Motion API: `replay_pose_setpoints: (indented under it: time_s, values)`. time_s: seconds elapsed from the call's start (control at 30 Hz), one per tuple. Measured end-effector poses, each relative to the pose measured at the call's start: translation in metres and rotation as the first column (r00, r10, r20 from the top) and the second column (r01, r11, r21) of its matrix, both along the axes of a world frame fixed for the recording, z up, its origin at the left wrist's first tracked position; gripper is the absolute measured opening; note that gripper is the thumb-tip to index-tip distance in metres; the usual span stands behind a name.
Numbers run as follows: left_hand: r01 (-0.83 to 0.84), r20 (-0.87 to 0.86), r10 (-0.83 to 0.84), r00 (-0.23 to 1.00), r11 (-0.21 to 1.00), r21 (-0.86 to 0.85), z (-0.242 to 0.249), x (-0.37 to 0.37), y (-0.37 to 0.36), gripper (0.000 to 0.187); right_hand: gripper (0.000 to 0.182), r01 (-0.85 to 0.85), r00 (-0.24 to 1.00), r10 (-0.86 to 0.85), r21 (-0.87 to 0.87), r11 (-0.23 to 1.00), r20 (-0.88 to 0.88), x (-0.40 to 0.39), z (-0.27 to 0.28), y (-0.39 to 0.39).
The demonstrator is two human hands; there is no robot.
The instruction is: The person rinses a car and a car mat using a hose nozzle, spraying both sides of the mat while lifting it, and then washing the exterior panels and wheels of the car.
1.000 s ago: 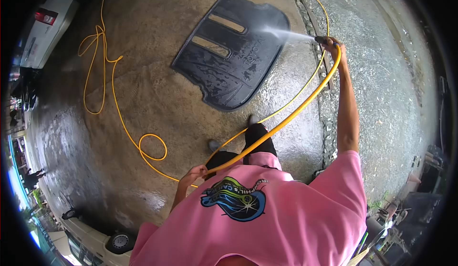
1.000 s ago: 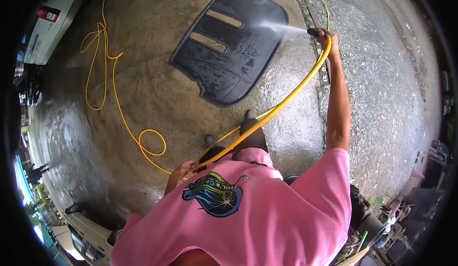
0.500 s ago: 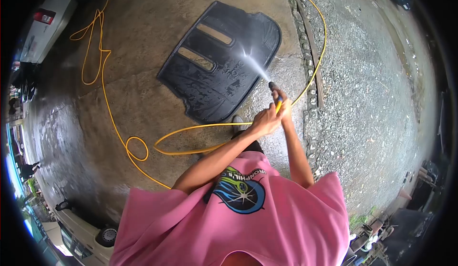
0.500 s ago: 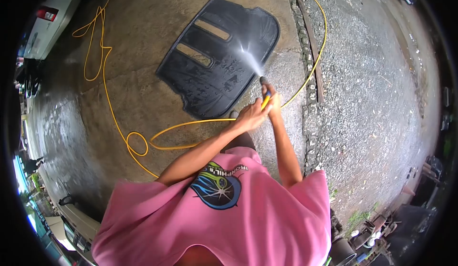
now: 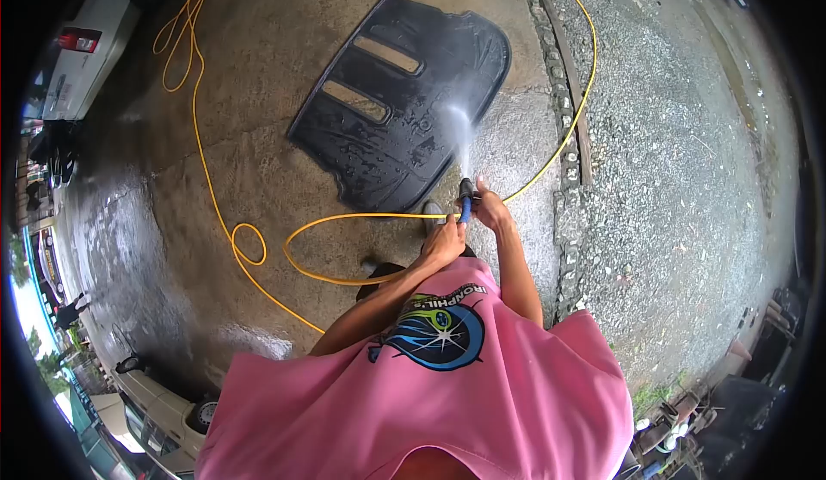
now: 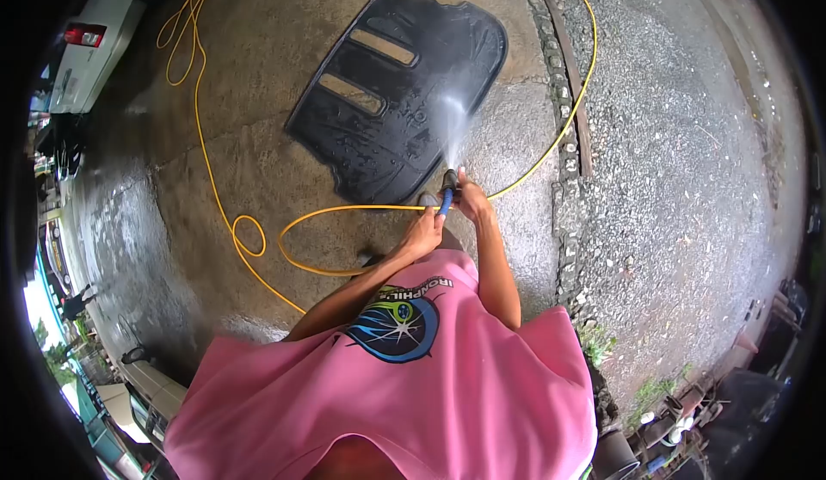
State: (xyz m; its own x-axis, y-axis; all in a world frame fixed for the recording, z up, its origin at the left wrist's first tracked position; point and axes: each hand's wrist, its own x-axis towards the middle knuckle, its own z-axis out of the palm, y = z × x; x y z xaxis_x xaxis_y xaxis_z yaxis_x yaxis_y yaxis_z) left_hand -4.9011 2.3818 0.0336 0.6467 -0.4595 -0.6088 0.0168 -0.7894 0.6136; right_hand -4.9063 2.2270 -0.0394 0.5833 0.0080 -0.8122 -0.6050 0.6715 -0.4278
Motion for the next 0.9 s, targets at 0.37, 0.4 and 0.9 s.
replay_pose_setpoints:
  time_s: [0.37, 0.4, 0.9]
  values:
    - [-0.003, 0.038, 0.006, 0.999, 0.998, -0.066, 0.0, 0.001, 0.005, 0.032, 0.037, 0.237, 0.968, -0.238, -0.017, 0.971, -0.078, 0.008, -0.044, 0.032]
    - [-0.011, 0.034, 0.013, 0.999, 0.998, -0.065, 0.0, 0.001, 0.005, 0.031, 0.037, 0.235, 0.969, -0.236, -0.015, 0.972, -0.077, 0.01, -0.042, 0.031]
    - [0.023, -0.001, -0.023, 1.0, 0.998, -0.063, -0.006, 0.008, 0.0, 0.035, 0.027, -0.068, 0.992, 0.036, -0.275, 0.959, -0.118, 0.014, -0.073, 0.016]
